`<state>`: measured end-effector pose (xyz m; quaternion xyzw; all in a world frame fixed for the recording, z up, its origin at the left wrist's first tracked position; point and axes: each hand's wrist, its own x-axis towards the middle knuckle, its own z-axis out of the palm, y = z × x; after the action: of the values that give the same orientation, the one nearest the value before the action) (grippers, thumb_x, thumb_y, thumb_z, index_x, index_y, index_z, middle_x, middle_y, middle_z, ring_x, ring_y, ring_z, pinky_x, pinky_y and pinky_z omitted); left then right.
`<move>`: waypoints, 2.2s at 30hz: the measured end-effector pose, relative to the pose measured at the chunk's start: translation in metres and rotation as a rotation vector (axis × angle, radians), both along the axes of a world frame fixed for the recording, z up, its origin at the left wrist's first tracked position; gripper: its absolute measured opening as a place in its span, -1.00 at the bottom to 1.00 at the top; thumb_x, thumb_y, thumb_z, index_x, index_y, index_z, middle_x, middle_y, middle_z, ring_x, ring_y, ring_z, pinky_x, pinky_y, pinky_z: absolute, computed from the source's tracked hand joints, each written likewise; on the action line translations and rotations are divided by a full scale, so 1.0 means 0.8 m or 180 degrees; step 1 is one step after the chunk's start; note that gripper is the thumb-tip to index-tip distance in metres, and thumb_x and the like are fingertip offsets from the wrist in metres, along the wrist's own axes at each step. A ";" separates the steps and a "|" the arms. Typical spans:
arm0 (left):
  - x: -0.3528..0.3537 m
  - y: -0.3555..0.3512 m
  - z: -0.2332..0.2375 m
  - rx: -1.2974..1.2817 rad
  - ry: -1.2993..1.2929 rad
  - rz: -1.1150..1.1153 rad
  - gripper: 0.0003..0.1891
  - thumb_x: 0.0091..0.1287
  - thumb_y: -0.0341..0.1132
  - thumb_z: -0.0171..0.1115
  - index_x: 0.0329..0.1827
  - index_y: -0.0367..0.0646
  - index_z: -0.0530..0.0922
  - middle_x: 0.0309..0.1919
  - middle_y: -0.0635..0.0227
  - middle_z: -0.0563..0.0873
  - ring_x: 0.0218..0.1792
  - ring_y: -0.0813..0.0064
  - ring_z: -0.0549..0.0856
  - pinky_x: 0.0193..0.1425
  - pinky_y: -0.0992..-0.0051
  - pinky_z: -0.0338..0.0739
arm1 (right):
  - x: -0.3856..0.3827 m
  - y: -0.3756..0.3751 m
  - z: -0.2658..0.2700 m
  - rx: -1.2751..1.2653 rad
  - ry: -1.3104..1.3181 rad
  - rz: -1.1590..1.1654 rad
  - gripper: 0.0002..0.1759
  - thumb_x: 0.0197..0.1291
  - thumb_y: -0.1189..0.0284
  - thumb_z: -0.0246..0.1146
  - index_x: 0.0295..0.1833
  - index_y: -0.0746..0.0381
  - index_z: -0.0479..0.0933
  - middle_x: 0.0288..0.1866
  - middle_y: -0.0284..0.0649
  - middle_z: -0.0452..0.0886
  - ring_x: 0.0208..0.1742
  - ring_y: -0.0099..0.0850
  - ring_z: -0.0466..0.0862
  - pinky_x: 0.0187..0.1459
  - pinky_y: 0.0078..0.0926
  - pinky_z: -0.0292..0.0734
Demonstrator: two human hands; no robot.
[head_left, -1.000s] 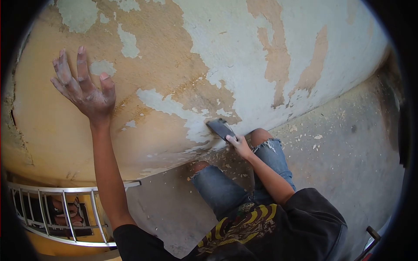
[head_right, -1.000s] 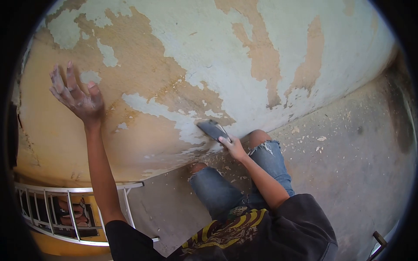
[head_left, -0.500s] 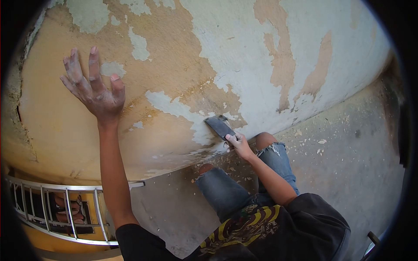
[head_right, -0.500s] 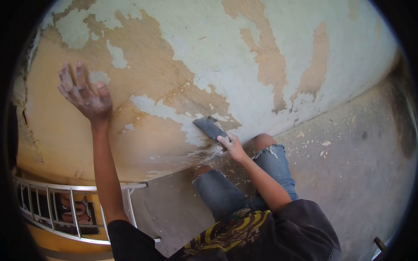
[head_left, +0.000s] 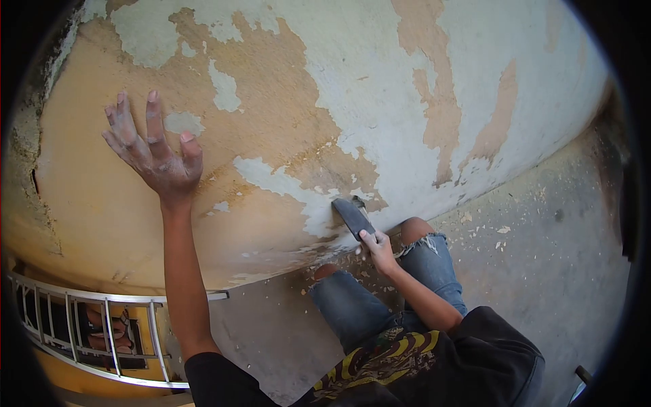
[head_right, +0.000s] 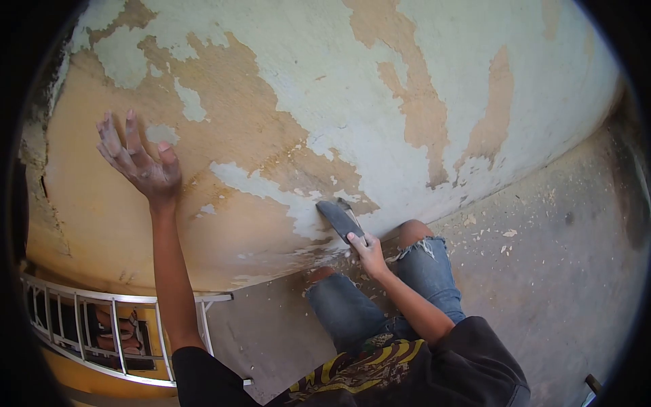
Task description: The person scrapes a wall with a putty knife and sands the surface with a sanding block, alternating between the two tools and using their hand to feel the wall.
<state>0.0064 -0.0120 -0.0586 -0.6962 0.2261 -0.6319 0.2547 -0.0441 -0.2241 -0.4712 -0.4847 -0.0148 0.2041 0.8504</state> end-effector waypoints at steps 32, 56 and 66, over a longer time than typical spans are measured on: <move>-0.006 0.009 0.005 -0.0036 0.0001 -0.0104 -0.39 0.41 -0.05 0.00 0.54 0.09 0.35 0.53 -0.02 0.29 0.55 -0.21 0.24 0.55 -0.26 0.00 | 0.003 0.045 0.102 0.0341 -0.0637 -0.0338 -0.57 0.43 0.11 0.31 -0.01 0.33 0.55 -0.40 -0.24 0.64 -0.46 -0.51 0.67 -0.54 -0.55 0.51; -0.013 0.008 0.001 -0.0224 0.0145 -0.0085 -0.41 0.41 -0.07 0.01 0.53 0.17 0.38 0.54 0.03 0.31 0.56 -0.18 0.24 0.56 -0.29 0.01 | -0.020 0.055 0.217 0.0345 -0.0148 -0.0143 -0.56 0.44 0.07 0.28 -0.21 0.27 0.45 -0.43 -0.25 0.58 -0.39 -0.39 0.77 -0.58 -0.53 0.55; -0.018 0.007 0.002 -0.0303 0.0201 -0.0121 -0.42 0.41 -0.07 0.00 0.53 0.20 0.38 0.55 0.05 0.28 0.57 -0.16 0.22 0.58 -0.28 -0.02 | -0.005 0.068 0.313 0.0603 -0.0677 -0.0008 -0.50 0.44 -0.01 0.25 -0.21 0.27 0.47 -0.33 -0.21 0.64 -0.35 -0.35 0.80 -0.60 -0.55 0.52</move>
<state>-0.0082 -0.0061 -0.0573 -0.7227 0.2169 -0.6244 0.2020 -0.0483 -0.1696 -0.2208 -0.4211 -0.1235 0.1482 0.8863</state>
